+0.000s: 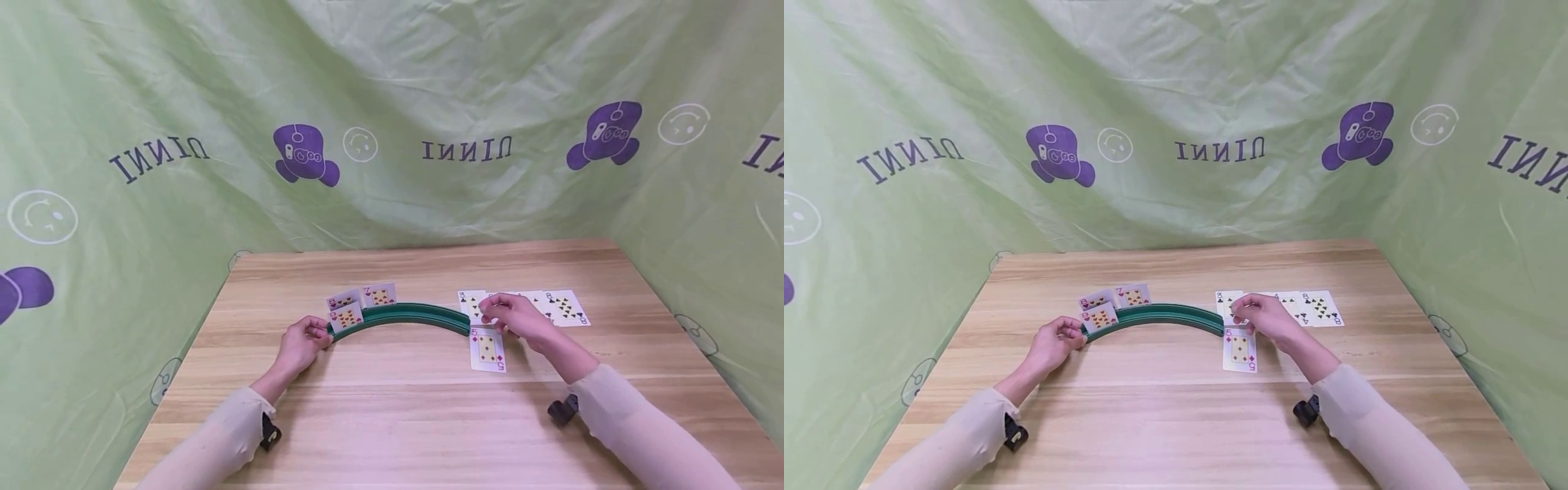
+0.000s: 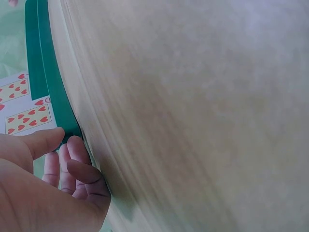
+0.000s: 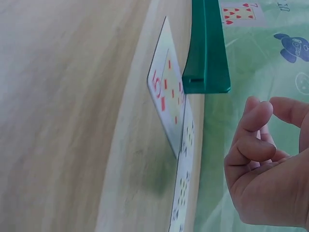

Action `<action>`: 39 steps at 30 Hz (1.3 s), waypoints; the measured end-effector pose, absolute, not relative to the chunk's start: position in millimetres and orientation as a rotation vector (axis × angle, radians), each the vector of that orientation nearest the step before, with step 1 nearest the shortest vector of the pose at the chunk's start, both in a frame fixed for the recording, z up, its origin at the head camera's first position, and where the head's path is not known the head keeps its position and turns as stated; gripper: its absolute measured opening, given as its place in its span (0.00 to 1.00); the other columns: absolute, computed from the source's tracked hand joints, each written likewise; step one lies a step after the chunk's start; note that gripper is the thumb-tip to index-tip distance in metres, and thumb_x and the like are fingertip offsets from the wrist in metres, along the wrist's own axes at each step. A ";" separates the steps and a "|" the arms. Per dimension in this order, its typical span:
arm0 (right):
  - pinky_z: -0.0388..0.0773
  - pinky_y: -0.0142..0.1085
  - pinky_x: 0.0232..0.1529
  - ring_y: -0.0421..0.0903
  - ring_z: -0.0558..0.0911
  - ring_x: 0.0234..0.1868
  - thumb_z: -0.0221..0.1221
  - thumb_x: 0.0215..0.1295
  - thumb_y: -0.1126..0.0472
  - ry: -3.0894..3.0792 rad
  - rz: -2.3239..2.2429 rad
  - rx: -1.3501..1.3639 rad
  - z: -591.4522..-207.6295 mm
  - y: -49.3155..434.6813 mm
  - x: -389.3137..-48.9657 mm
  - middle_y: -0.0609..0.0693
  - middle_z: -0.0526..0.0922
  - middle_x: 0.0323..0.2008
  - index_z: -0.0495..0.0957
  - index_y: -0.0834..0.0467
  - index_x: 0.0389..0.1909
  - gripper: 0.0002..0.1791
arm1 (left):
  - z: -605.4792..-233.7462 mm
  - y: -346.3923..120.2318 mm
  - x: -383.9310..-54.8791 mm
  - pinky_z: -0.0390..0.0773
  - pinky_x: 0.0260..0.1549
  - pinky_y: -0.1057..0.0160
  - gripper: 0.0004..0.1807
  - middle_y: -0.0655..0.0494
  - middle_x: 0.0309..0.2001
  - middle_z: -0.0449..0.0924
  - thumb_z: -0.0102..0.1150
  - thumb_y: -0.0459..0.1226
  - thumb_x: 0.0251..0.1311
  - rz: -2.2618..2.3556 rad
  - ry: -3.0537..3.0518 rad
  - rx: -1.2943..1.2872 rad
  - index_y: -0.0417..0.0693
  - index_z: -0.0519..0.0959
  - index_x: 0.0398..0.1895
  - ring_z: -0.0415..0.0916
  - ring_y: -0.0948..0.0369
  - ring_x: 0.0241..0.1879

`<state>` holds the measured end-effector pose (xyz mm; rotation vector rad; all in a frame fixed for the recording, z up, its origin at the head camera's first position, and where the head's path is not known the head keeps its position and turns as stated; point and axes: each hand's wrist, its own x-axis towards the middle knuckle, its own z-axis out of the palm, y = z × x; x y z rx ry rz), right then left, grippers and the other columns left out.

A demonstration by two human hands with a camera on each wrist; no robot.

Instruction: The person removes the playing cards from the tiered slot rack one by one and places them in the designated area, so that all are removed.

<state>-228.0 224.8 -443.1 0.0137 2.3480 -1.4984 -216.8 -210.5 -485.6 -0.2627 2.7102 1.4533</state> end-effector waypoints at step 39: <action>0.62 0.28 0.19 0.40 0.75 0.24 0.55 0.73 0.60 2.235 -1.783 -0.165 -433.4 156.1 -248.3 0.53 0.84 0.42 0.76 0.63 0.52 0.14 | -486.5 -210.2 -217.4 0.76 0.35 0.70 0.15 0.47 0.39 0.80 0.66 0.27 0.56 1.444 2.717 -0.273 0.40 0.78 0.47 0.78 0.59 0.36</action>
